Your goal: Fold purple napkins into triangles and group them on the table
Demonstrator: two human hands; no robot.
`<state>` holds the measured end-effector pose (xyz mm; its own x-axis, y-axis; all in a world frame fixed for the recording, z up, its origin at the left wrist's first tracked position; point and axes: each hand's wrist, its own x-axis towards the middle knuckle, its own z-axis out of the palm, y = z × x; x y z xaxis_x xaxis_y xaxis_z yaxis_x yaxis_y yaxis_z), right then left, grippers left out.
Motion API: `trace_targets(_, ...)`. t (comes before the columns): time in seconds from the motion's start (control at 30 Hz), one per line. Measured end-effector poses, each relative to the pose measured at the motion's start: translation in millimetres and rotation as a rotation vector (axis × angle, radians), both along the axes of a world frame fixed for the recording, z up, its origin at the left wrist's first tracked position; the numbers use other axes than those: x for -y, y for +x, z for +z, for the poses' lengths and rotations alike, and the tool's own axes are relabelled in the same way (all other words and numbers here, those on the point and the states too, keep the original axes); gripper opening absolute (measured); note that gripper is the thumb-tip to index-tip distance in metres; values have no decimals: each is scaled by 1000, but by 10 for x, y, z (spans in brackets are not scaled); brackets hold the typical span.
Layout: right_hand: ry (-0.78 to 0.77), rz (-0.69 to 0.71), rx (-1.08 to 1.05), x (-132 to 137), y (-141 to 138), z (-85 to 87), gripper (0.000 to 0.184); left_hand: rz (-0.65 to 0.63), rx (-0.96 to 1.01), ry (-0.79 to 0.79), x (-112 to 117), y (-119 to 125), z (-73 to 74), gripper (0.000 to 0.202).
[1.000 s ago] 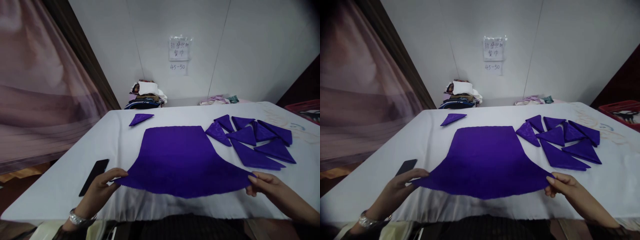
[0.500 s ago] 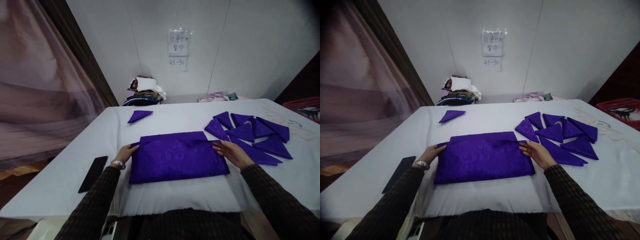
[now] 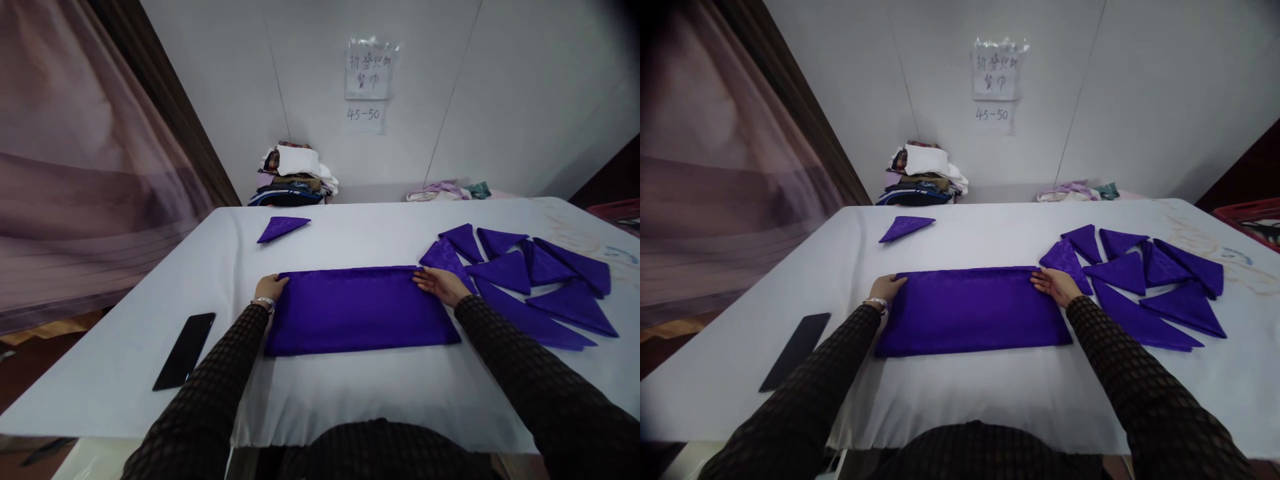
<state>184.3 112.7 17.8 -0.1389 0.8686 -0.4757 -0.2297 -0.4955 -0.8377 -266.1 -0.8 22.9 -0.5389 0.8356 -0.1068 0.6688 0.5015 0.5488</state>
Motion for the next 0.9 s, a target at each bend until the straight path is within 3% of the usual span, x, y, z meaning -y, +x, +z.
trace_targets(0.43,140,106,81,21,-70,-37,17,58,-73,13,-37,-33,-96,28)
trace_targets(0.67,492,227,449,201,-84,-33,31,121,-4,80,42,-68,-75,32)
trace_targets(0.8,695,277,725,296,56,-124,39,109,20,109,127,-54,-107,27)
trace_targets(0.9,776,313,818,381,173,-215,42,72,19,130,197,6,-134,21)
